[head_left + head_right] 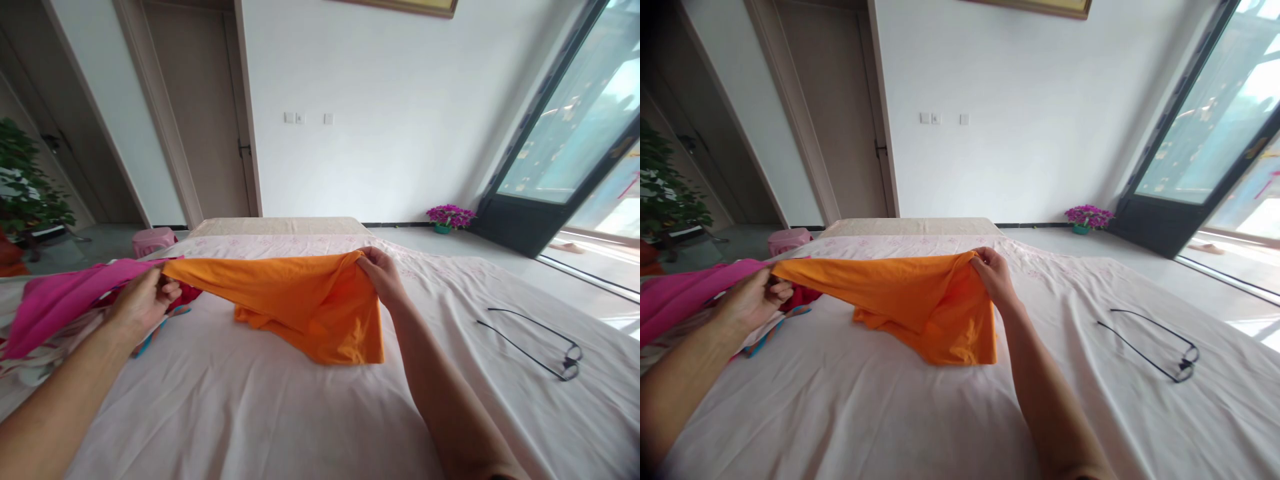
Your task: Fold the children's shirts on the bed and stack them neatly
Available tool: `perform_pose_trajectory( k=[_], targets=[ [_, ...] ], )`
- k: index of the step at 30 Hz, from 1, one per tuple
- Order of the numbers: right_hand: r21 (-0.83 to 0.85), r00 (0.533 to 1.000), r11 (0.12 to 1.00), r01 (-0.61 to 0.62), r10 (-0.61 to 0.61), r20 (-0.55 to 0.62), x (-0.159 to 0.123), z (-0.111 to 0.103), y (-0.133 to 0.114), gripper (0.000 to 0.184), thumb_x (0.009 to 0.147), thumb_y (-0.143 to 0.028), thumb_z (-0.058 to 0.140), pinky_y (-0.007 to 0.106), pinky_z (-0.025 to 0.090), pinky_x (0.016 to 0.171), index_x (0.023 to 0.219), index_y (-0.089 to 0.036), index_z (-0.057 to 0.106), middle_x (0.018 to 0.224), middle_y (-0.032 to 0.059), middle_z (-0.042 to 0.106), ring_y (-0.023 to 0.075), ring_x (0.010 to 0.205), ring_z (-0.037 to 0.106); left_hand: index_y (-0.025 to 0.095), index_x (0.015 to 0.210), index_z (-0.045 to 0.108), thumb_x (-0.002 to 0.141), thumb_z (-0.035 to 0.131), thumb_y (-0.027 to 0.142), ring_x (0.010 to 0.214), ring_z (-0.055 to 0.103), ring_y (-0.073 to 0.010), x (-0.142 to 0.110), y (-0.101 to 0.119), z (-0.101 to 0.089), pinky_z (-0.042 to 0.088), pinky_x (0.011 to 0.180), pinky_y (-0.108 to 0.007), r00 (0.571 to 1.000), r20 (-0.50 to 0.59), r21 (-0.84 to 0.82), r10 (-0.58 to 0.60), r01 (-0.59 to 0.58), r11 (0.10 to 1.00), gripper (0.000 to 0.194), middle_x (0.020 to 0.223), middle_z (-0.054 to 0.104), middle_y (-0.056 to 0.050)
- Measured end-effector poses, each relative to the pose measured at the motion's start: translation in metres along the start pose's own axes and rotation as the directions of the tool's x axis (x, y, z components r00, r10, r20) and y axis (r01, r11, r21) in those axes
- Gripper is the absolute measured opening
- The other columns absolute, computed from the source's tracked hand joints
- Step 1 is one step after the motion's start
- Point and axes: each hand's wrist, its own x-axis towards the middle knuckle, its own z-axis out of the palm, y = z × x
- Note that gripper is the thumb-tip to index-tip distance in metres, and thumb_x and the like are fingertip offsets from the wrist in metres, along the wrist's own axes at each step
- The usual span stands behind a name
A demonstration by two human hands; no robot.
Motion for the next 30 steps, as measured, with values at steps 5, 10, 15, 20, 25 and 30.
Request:
perform_pose_trajectory(
  k=[5,10,15,20,25,30],
  targets=[
    [-0.001,0.969,0.994,-0.112,0.109,0.222,0.003,-0.010,-0.028,0.037,0.073,-0.052,0.071,0.023,0.044,0.054,0.085,-0.018,0.064,0.074,0.0026,0.066,0.0151,0.064,0.059,0.022,0.078,0.052,0.080,0.060,0.021,0.058,0.052,-0.0066,0.001,0.019,-0.010,0.053,0.057,-0.023,0.982,-0.184,-0.235,-0.039,-0.006,0.972,0.009,0.061,0.057,0.010],
    [0.007,0.828,0.981,-0.194,0.160,0.537,-0.006,-0.007,-0.036,0.035,0.072,-0.043,0.075,0.022,0.044,0.057,0.094,-0.016,0.066,0.077,0.0010,0.066,0.0125,0.064,0.059,0.026,0.091,0.057,0.080,0.059,0.033,0.117,0.059,-0.0216,0.012,0.022,-0.022,0.058,0.089,-0.043,0.992,-0.098,-0.159,0.075,-0.090,0.983,0.013,0.108,0.071,0.005],
    [-0.196,0.751,0.979,-0.058,0.172,0.637,-0.053,0.021,-0.018,0.024,0.079,-0.035,0.064,0.022,0.039,0.054,0.096,-0.019,0.070,0.072,-0.0012,0.064,0.0111,0.060,0.054,0.029,0.111,0.054,0.083,0.056,0.052,0.131,0.050,-0.0260,0.010,-0.009,-0.016,0.055,0.093,-0.041,0.991,-0.132,0.020,0.024,-0.022,1.000,0.036,0.133,0.060,0.002],
    [-0.355,0.620,0.884,0.303,0.100,0.778,-0.080,0.027,-0.013,0.031,0.080,-0.037,0.068,0.032,0.045,0.084,0.109,-0.028,0.072,0.094,0.0002,0.070,0.0203,0.088,0.062,0.022,0.116,0.056,0.079,0.062,0.056,0.115,0.059,-0.0286,-0.055,-0.046,0.020,0.053,0.090,-0.039,0.973,0.084,0.591,0.215,-0.223,0.775,0.051,0.127,0.060,-0.010],
    [-0.409,0.576,0.854,0.322,0.166,0.801,-0.049,-0.008,0.005,0.078,0.056,-0.032,0.084,0.040,0.033,0.109,0.131,-0.034,0.061,0.136,0.0033,0.058,0.0295,0.128,0.048,0.026,0.088,0.063,0.082,0.058,0.052,0.089,0.063,-0.0236,-0.134,-0.063,0.048,0.051,0.078,-0.034,0.790,0.590,0.754,-0.168,-0.465,0.464,0.027,0.093,0.067,-0.003],
    [-0.525,0.593,0.851,0.019,0.413,0.691,-0.034,-0.025,0.037,0.086,0.058,-0.034,0.082,0.033,0.046,0.093,0.139,-0.028,0.054,0.125,0.0056,0.065,0.0269,0.111,0.060,0.023,0.102,0.061,0.085,0.049,0.030,0.110,0.058,-0.0289,-0.135,-0.082,0.056,0.046,0.094,-0.042,0.819,0.573,0.795,-0.018,-0.550,0.256,0.022,0.113,0.062,-0.011]
  ],
)
